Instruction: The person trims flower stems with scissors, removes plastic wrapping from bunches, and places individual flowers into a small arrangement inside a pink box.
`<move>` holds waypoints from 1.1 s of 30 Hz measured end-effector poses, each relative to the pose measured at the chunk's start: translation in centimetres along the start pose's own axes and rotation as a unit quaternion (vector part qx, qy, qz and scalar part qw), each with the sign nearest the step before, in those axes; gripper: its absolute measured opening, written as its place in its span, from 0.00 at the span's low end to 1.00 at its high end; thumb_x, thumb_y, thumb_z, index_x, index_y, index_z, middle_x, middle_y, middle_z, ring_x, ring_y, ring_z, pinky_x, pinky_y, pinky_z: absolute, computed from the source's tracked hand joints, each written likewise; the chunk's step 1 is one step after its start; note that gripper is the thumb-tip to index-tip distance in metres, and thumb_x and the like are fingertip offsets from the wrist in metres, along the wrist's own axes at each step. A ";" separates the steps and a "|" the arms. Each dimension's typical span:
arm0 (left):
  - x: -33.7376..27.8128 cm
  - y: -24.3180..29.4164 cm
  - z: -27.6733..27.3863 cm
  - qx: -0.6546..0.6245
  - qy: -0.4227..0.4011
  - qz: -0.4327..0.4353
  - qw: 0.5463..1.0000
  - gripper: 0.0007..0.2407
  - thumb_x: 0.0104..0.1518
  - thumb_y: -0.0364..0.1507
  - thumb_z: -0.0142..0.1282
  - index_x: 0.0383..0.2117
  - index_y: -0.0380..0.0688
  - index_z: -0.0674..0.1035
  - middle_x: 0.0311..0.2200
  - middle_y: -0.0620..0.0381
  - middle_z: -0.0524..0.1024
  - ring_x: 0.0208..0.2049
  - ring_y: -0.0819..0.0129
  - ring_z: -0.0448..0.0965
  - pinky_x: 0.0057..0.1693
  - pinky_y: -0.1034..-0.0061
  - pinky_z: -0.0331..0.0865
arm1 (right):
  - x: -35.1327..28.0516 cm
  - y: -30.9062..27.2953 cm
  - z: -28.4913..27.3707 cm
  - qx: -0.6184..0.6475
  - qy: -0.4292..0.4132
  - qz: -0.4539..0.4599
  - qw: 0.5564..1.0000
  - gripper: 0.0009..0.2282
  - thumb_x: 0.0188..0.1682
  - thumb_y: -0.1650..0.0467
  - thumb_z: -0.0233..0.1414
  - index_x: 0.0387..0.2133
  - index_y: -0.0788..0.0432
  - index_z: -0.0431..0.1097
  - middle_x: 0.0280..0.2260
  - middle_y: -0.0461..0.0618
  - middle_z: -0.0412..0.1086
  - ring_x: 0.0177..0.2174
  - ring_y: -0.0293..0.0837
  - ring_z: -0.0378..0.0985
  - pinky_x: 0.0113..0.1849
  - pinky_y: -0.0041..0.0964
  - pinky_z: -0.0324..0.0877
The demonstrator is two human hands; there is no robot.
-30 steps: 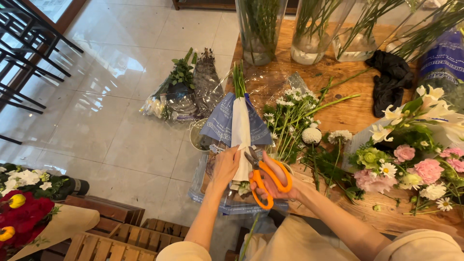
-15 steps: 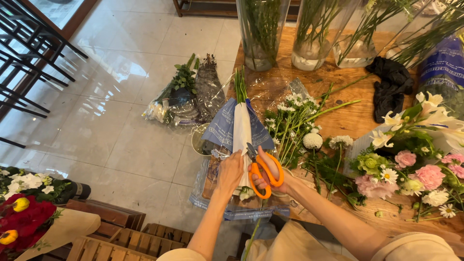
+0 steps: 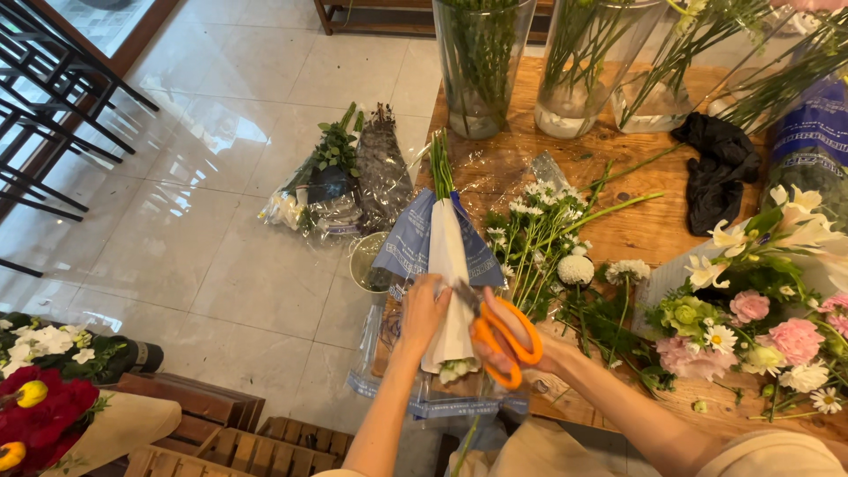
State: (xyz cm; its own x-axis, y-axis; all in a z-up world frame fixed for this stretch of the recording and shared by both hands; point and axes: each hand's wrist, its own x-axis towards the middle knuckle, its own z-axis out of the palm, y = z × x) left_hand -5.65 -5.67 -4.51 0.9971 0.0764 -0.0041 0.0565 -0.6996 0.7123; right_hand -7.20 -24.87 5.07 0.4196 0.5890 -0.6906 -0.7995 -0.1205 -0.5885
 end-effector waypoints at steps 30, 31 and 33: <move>4.6 0.3 -1.6 0.158 -0.096 0.011 0.983 0.16 0.53 0.32 0.59 0.45 0.39 0.78 0.43 0.41 0.78 0.49 0.42 0.77 0.55 0.50 0.68 | 7.8 -2.8 -3.6 -0.550 0.282 -0.247 0.747 0.25 0.34 0.70 0.57 0.48 0.56 0.63 0.37 0.65 0.74 0.43 0.67 0.77 0.45 0.59 0.68; 5.3 -1.0 0.0 0.224 -0.094 0.064 0.968 0.14 0.52 0.36 0.60 0.36 0.38 0.83 0.40 0.46 0.79 0.46 0.47 0.78 0.51 0.53 0.70 | 8.0 -2.6 -3.5 -0.538 0.288 -0.248 0.753 0.25 0.34 0.69 0.56 0.49 0.52 0.62 0.37 0.63 0.74 0.43 0.66 0.78 0.45 0.58 0.68; 5.0 -0.9 0.1 0.228 -0.072 0.121 0.964 0.12 0.55 0.35 0.56 0.35 0.40 0.84 0.38 0.48 0.79 0.45 0.50 0.79 0.51 0.57 0.70 | 8.9 -2.1 -4.5 -0.535 0.294 -0.251 0.751 0.24 0.34 0.70 0.55 0.48 0.51 0.61 0.36 0.64 0.74 0.43 0.67 0.77 0.45 0.58 0.68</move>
State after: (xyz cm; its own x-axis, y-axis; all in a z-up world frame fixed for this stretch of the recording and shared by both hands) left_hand -0.71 -4.73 -5.29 0.9789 -0.2042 0.0017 -0.1938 -0.9263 0.3232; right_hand 0.17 -23.01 -1.70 0.9220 0.3570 -0.1500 0.1931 -0.7597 -0.6209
